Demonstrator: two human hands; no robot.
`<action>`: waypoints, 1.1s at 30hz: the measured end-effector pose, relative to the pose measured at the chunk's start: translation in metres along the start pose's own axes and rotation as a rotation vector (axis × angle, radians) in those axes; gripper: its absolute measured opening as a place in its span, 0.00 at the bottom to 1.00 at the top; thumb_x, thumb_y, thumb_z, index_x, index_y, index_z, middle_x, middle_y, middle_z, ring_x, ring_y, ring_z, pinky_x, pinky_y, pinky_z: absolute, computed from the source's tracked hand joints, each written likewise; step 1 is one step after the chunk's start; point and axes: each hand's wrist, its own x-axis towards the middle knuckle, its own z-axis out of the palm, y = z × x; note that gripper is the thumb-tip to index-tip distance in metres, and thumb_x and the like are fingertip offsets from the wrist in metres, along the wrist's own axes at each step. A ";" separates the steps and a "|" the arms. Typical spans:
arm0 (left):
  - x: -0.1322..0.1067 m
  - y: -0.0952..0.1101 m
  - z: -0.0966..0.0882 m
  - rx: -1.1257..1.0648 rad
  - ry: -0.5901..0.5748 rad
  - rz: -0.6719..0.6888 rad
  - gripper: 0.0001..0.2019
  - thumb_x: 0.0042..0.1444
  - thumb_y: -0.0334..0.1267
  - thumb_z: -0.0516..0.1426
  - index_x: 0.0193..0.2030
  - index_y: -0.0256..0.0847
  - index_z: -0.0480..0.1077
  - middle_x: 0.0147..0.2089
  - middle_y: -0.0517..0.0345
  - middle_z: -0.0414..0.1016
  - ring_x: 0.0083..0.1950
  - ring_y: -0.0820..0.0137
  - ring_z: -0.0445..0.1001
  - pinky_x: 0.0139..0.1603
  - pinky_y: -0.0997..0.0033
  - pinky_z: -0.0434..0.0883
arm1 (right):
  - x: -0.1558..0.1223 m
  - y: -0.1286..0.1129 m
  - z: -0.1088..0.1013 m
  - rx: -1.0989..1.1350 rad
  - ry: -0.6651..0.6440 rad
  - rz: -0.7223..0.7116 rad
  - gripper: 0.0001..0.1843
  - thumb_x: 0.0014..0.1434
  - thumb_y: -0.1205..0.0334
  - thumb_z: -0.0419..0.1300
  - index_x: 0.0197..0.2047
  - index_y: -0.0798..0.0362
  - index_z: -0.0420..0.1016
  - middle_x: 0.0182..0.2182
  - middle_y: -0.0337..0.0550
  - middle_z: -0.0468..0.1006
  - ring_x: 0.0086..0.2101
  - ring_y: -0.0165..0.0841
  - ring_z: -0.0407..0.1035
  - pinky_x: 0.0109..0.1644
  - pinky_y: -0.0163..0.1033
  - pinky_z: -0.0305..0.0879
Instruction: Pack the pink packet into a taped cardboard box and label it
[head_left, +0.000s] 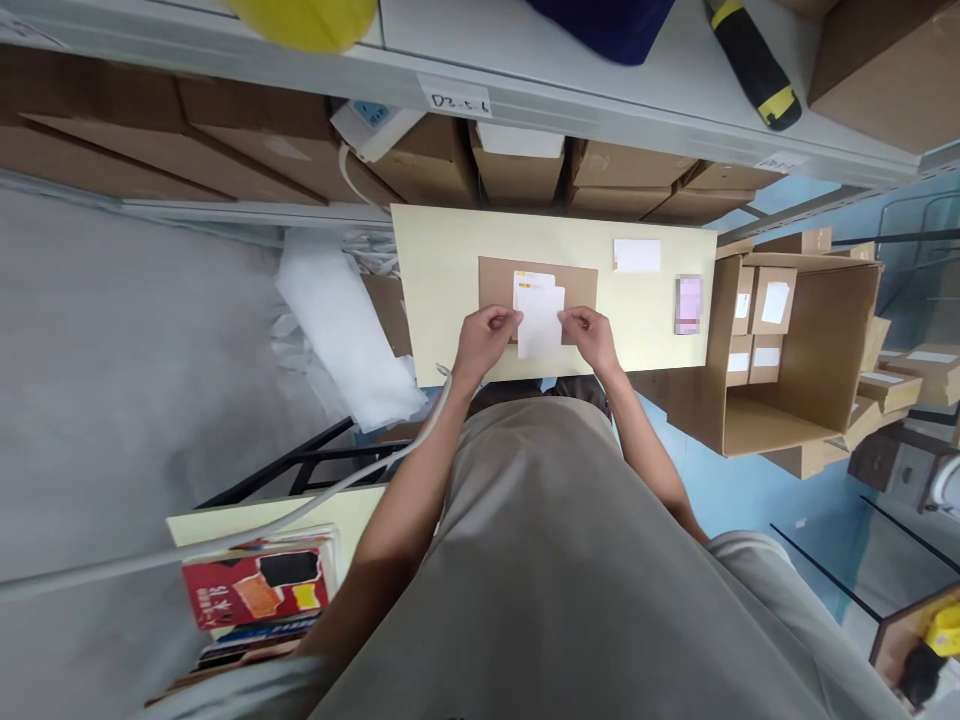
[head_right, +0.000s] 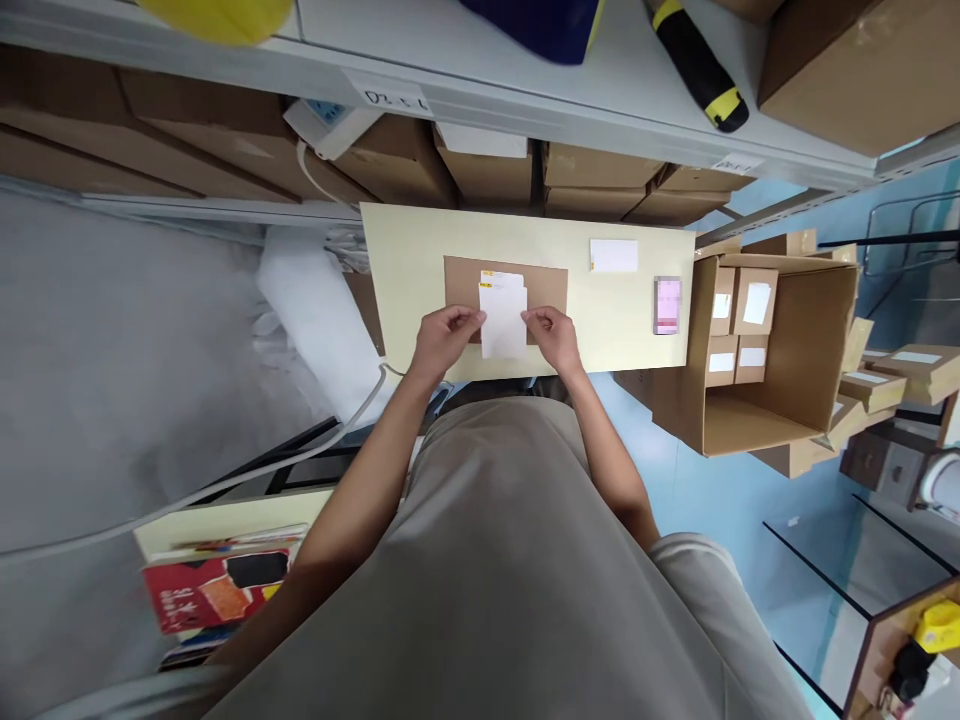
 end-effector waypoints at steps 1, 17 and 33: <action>0.006 -0.001 -0.001 -0.022 -0.013 -0.033 0.15 0.57 0.52 0.71 0.37 0.43 0.81 0.38 0.53 0.86 0.39 0.62 0.83 0.42 0.63 0.82 | 0.004 0.000 0.003 -0.006 0.000 0.000 0.22 0.64 0.38 0.69 0.40 0.49 0.84 0.39 0.45 0.88 0.41 0.40 0.78 0.50 0.45 0.77; 0.028 0.002 0.007 0.391 0.120 0.008 0.11 0.65 0.47 0.66 0.34 0.46 0.80 0.40 0.52 0.88 0.44 0.56 0.83 0.50 0.60 0.75 | 0.030 0.006 0.034 -0.299 0.176 -0.013 0.23 0.77 0.40 0.61 0.34 0.45 0.70 0.32 0.41 0.81 0.36 0.38 0.74 0.49 0.44 0.74; 0.027 0.003 0.014 0.486 0.198 -0.019 0.12 0.71 0.47 0.63 0.38 0.45 0.79 0.42 0.50 0.87 0.48 0.53 0.84 0.54 0.58 0.73 | 0.032 0.012 0.047 -0.335 0.196 -0.008 0.24 0.81 0.36 0.55 0.39 0.44 0.70 0.37 0.47 0.82 0.43 0.44 0.77 0.58 0.49 0.75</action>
